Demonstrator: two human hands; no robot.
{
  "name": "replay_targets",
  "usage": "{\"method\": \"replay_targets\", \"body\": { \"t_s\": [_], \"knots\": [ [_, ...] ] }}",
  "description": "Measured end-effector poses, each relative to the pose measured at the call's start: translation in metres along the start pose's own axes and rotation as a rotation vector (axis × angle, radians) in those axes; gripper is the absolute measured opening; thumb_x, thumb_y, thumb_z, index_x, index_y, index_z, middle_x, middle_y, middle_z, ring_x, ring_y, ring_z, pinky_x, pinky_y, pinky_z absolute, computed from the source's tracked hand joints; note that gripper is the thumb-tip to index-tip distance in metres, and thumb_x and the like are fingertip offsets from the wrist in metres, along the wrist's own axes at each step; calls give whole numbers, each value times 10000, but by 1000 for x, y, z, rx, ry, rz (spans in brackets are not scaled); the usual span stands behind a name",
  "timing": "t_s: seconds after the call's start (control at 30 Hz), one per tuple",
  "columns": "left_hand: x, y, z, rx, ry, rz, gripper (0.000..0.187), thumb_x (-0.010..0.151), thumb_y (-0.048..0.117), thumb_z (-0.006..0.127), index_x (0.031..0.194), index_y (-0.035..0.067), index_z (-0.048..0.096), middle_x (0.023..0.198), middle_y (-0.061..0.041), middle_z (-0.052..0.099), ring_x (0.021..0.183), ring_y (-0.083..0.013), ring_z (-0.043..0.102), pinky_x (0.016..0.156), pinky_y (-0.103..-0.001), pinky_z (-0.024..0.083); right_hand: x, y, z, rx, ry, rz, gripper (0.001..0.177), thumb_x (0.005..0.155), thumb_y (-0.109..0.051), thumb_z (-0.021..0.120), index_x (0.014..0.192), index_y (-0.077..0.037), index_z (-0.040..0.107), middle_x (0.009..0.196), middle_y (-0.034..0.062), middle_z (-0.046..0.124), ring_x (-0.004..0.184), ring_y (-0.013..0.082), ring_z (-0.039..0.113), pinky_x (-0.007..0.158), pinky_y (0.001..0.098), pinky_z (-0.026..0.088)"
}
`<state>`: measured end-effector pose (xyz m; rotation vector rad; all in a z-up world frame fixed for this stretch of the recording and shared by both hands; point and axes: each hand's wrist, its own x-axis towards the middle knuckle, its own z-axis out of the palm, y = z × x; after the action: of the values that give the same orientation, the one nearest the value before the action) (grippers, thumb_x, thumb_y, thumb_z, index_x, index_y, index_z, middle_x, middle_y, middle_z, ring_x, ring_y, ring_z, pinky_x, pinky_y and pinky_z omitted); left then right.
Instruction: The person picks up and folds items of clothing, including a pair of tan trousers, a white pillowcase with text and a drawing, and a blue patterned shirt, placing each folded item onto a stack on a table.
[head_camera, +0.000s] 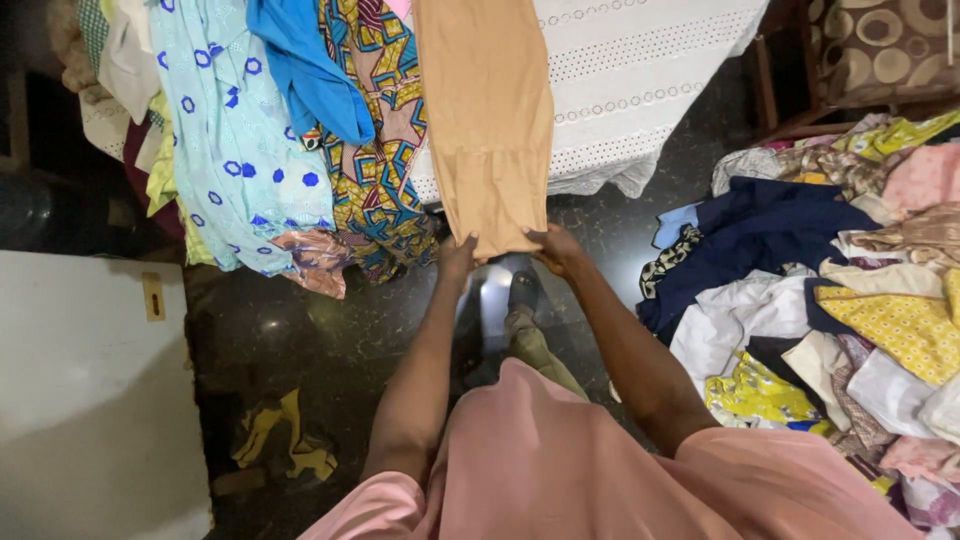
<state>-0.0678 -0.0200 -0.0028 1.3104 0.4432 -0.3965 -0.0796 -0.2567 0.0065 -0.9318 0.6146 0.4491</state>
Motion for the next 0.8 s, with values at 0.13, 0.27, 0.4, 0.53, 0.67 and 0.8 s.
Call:
{"method": "replay_targets", "body": {
  "t_s": [0.13,0.27,0.4,0.53,0.67,0.8],
  "knots": [
    [-28,-2,23,52,20,-34,318,957,209,690,1193,-1,650,987,-104,736,703,-198,704,559,-326,608,-37,-11,-23,-133,18,-105,425,953,-196,726,1318,-7,617,1033,53,715,773,112,620,609,237,485],
    [-68,8,45,5,-54,-41,339,976,186,676,1212,-58,669,974,-139,750,673,-193,720,522,-300,582,-88,-19,-25,-132,146,-136,408,966,-191,726,1299,18,616,955,77,708,671,118,606,555,245,485],
    [-102,38,61,-33,26,-37,465,988,130,642,1377,-68,481,1004,-193,726,630,-255,718,485,-323,545,-129,-45,6,-283,239,-149,421,954,-180,710,1339,-40,613,897,95,673,580,119,568,486,255,456],
    [-120,97,79,-145,106,-83,700,942,100,592,1496,152,169,1064,-154,692,600,-292,708,469,-344,531,-155,-93,51,-356,323,-313,545,885,-132,666,1401,-146,492,844,79,663,507,126,564,440,279,457],
    [-112,149,88,-156,57,-41,638,943,84,565,1504,153,269,1042,-204,713,618,-277,734,480,-328,556,-141,-134,55,-259,164,-330,345,944,-198,624,1257,-60,665,933,5,713,507,126,551,456,271,460],
    [-63,173,90,-228,42,-59,373,975,114,564,1331,3,545,966,-239,756,667,-240,753,521,-318,571,-90,-167,48,-157,55,-281,291,1001,-203,642,1207,-4,696,872,67,677,633,137,624,565,272,505]
  ]
}}
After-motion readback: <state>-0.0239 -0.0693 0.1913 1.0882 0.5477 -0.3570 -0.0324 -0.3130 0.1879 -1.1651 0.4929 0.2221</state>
